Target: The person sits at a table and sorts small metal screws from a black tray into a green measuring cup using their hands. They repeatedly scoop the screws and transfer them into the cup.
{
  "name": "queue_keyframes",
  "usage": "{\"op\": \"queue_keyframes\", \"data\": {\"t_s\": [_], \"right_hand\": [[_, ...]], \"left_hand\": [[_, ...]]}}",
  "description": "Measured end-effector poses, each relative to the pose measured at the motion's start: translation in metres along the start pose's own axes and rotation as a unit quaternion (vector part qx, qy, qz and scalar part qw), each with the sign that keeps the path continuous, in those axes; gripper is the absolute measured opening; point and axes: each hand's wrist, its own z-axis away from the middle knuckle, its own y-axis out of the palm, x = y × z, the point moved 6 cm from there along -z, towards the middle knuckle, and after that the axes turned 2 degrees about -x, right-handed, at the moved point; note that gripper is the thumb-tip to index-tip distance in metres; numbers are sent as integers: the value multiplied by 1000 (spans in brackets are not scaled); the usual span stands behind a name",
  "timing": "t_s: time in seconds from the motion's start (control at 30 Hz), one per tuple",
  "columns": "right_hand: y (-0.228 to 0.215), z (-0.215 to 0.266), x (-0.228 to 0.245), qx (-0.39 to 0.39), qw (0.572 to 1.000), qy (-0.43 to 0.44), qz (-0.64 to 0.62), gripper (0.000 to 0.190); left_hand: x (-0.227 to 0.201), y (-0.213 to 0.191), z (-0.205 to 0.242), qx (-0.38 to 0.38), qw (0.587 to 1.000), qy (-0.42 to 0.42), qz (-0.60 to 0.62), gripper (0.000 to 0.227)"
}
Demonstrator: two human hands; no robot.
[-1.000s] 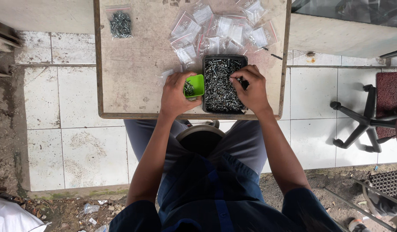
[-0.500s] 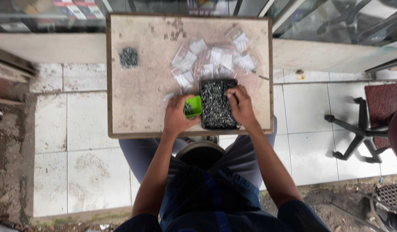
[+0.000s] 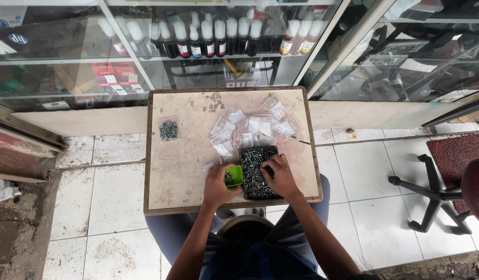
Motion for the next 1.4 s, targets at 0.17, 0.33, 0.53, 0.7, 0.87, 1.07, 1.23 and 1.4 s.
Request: {"op": "queue_keyframes", "data": {"t_s": [0.17,0.33,0.53,0.7,0.87,1.07,1.23,1.4], "right_hand": [[3,1,-5,0,999,-16,42,11],[1,3,3,8,998,-25,51,8],[-9,-10,20,21,997,-51,51,5],[-5,-15,18,26,997,-46,62,9],[5,-5,3,31,997,-37,55,9],[4,1,-2,4,1000,14,18,10],[4,0,-2,-29,999,27,33,6],[10,14,-19,-36,997,55,37,17]], "left_hand": [[0,0,-4,0,1000,7,-17,76],[4,5,3,0,999,10,-31,74],[6,7,0,-35,998,44,-40,80],[6,7,-1,-36,998,49,-35,79],[-13,-1,-11,3,998,39,-43,66],[-21,-14,-16,-10,998,42,-34,64],[-18,-16,-16,-16,999,40,-19,63],[-19,-19,-14,-19,999,40,-10,63]]}}
